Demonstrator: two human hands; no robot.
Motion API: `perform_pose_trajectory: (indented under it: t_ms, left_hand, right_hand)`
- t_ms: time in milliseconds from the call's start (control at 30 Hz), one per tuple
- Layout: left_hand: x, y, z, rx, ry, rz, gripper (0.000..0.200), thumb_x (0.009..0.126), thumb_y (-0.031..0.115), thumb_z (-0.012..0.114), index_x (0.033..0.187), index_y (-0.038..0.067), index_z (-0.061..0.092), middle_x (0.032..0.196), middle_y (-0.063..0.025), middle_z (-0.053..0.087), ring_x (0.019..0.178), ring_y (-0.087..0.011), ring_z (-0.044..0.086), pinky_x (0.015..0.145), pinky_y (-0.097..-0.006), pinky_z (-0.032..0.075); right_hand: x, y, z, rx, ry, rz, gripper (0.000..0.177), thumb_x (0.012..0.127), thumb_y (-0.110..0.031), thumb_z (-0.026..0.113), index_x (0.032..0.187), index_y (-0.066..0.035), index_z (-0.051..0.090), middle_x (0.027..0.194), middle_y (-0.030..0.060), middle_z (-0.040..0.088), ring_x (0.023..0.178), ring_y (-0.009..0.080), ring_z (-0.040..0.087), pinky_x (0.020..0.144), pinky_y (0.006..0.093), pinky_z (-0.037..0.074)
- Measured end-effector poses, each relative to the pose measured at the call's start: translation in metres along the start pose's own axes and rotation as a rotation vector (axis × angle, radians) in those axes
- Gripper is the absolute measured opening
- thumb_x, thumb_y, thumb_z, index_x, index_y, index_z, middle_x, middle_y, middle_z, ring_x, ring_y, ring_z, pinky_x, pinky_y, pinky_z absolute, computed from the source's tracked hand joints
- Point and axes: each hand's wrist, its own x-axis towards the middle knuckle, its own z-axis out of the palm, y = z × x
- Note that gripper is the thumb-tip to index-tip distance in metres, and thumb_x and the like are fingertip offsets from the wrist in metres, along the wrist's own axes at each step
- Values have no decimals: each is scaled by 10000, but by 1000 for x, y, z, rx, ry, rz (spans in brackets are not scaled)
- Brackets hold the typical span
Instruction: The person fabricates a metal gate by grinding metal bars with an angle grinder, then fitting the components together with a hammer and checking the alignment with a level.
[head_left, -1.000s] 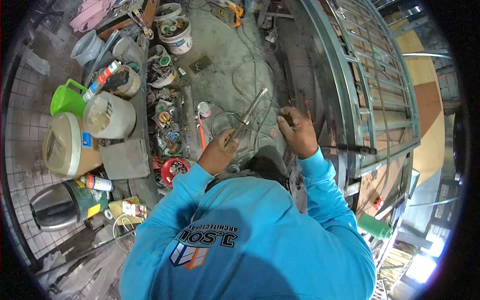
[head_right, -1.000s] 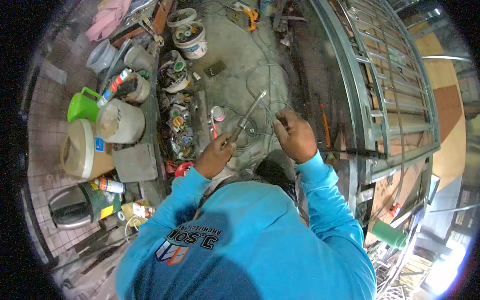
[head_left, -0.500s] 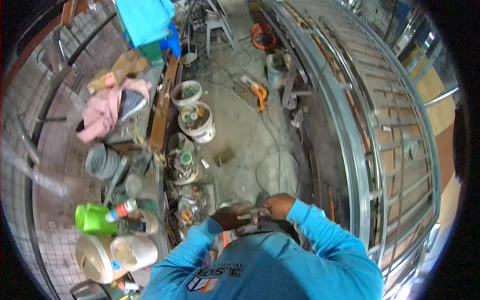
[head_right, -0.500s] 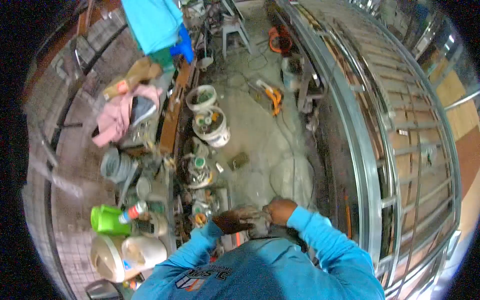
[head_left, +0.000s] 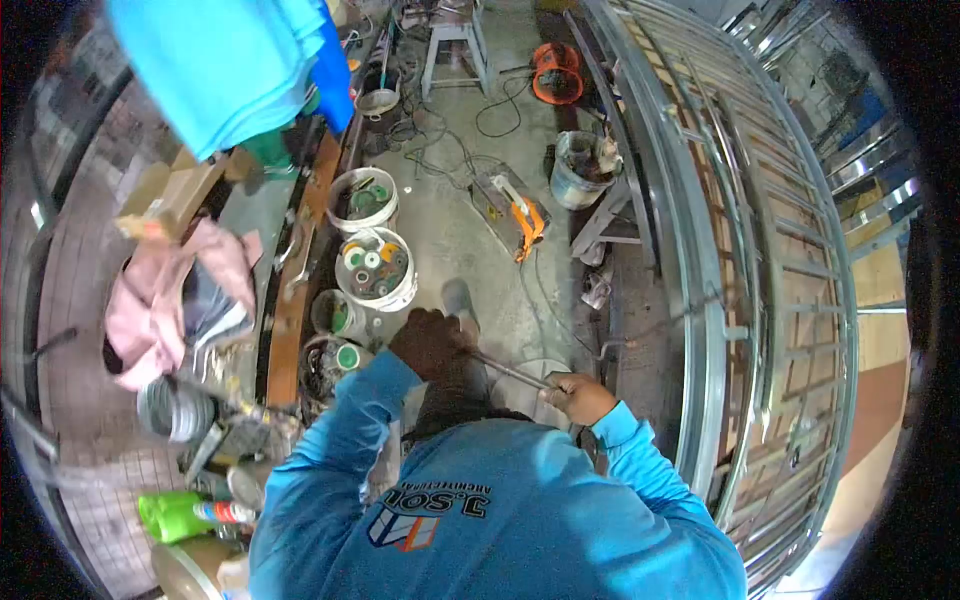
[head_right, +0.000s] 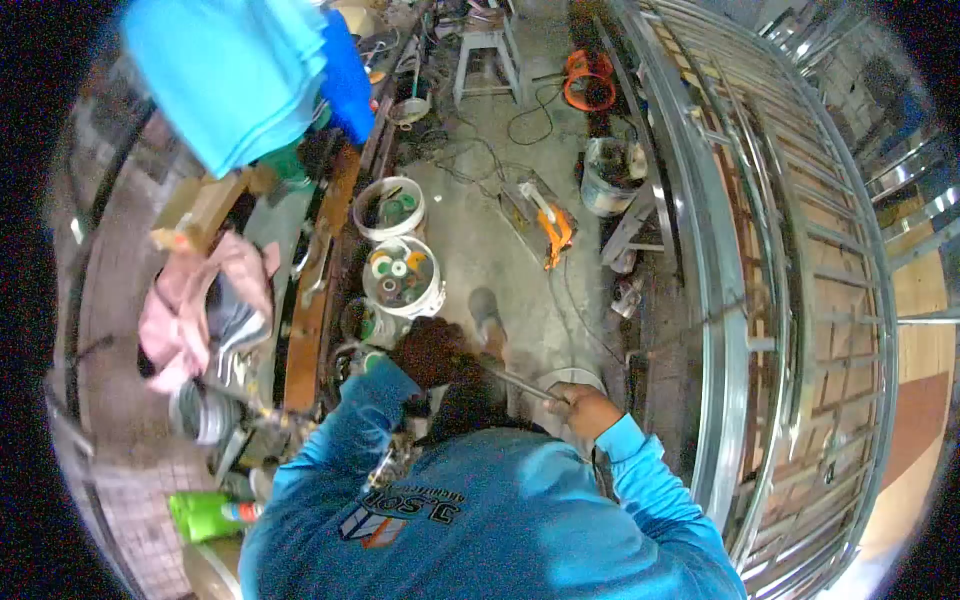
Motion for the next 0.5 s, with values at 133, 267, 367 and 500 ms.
perform_pose_trajectory:
  t_ms: [133,267,367,500]
  left_hand:
    - [107,-102,-45,-36,477,179,317,763,374,597,962,132,644,920,-141,629,900,-337,608,866,-532,415]
    - [202,-180,-120,-200,954,48,341,828,332,574,1039,65,596,909,-169,606,868,-343,598,875,-476,435]
    - [252,-216,-162,-772,639,-192,311,895,296,527,1063,37,567,950,-198,594,876,-370,590,837,-437,459]
    - [343,-257,-162,-509,669,174,345,923,324,526,1053,6,560,882,-184,603,798,-314,608,699,-397,481]
  right_hand:
    - [130,27,-62,260,-51,182,255,942,-283,551,958,-32,595,752,70,548,679,158,538,650,323,463]
    - [256,-20,-143,484,43,226,235,959,-269,533,982,-37,564,754,6,543,648,101,503,616,257,444]
    - [344,-48,-193,566,146,121,244,975,-282,499,1002,-44,549,753,8,543,663,97,535,611,242,451]
    - [443,-99,-247,824,217,140,248,979,-306,483,992,-67,545,784,16,573,670,107,565,600,245,455]
